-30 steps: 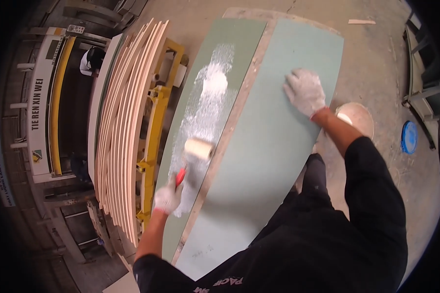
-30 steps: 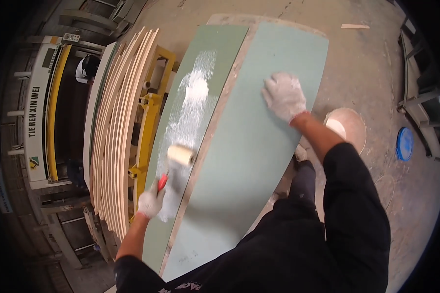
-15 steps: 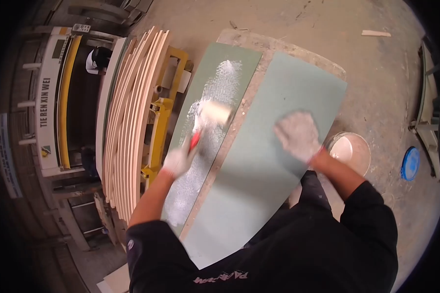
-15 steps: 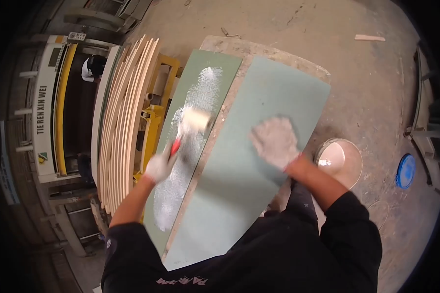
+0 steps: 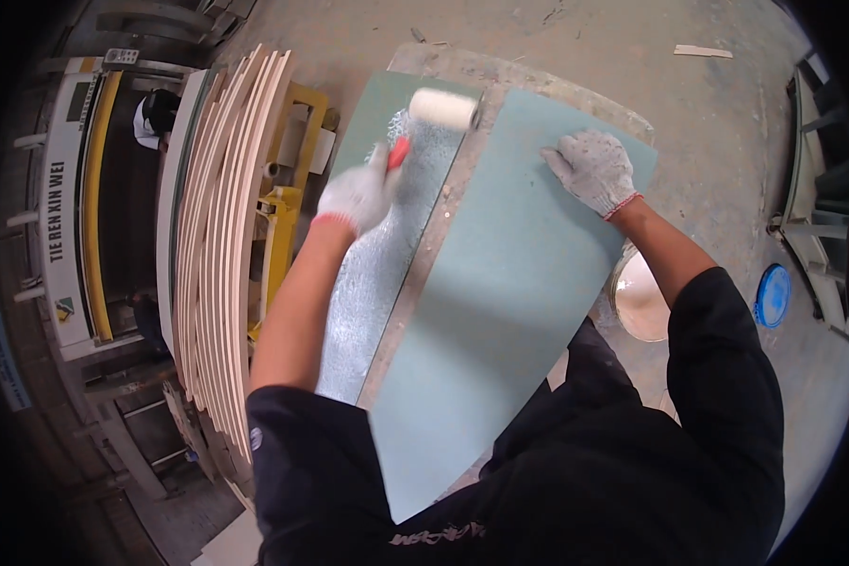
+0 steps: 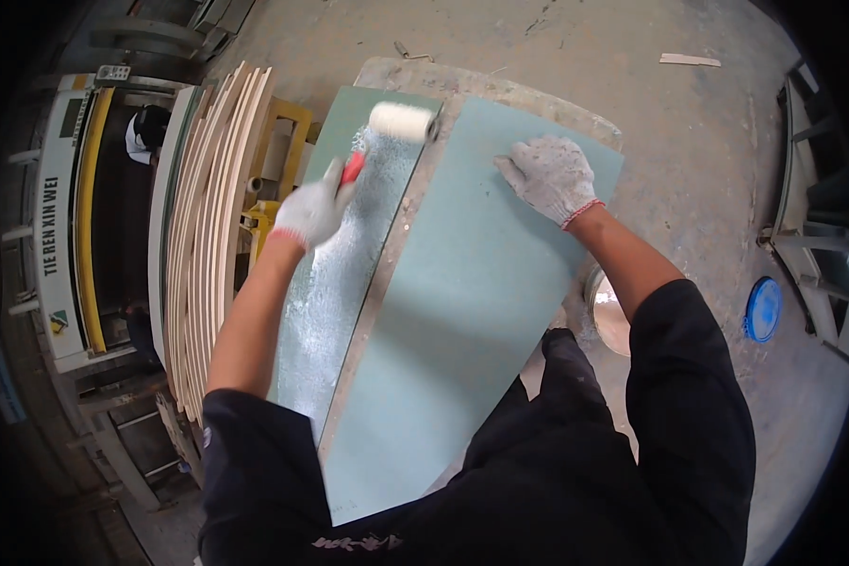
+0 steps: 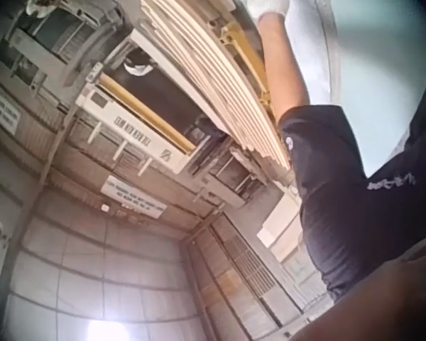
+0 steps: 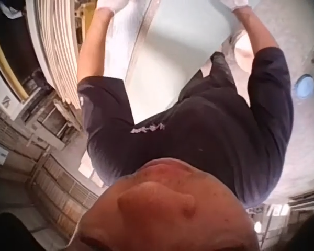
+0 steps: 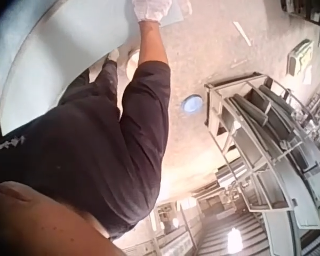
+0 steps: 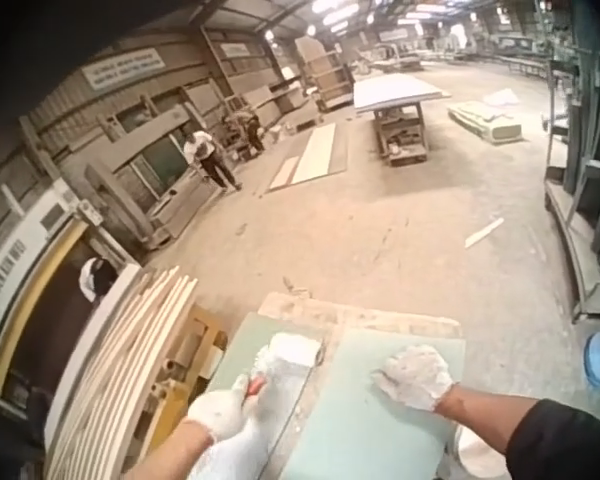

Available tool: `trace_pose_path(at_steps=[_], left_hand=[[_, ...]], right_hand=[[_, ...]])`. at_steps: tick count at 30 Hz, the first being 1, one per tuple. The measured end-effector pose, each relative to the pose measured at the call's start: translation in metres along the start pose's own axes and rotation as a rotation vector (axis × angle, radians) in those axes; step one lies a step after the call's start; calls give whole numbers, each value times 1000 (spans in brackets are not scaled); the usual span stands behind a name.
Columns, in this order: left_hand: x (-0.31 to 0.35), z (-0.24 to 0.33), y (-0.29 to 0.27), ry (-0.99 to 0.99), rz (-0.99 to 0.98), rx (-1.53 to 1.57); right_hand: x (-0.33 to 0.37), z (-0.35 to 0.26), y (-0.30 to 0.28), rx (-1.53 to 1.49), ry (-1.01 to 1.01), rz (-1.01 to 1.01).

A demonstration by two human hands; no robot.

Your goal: Apply a white liquid coating to large green composite panels using a paint roller.

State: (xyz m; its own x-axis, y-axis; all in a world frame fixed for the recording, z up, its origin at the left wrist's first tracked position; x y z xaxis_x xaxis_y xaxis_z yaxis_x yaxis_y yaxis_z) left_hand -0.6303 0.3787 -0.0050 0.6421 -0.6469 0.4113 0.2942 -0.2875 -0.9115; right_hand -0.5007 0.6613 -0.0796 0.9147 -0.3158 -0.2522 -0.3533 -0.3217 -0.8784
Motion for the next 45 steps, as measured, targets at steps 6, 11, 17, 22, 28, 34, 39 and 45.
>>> trace_pose_path(at_steps=[6, 11, 17, 22, 28, 34, 39, 45], left_hand=[[193, -47, 76, -149, -325, -96], [69, 1, 18, -132, -110, -23], [-21, 10, -2, -88, 124, 29], [208, -41, 101, -132, -390, -88], [386, -11, 71, -542, -356, 29], [203, 66, 81, -779, 484, 1577], [61, 102, 81, -529, 544, 1835], [-28, 100, 66, -583, 528, 1740]], right_hand=[[2, -3, -9, 60, 18, -88], [5, -3, -7, 55, 7, -115], [1, -7, -9, 9, -29, -80], [-1, 9, -5, -46, -24, -54], [-2, 3, -16, -30, -27, -23], [1, -2, -14, -39, -52, -16], [2, -3, -15, -77, -36, -37], [2, 3, -25, -48, -27, -35]])
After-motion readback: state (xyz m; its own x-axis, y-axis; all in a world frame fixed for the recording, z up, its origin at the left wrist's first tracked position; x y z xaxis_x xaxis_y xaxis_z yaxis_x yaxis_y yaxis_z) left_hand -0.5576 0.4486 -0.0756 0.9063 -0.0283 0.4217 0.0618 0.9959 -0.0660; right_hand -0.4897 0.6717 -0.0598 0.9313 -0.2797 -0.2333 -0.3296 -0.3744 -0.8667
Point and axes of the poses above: each hand's wrist, its own x-axis away from the middle knuckle, its own y-axis out of the palm, z = x × y, the point moved 8 cm from there along -x, towards the middle knuckle, and after that the axes turned 15 degrees about y, right-handed, at the moved point
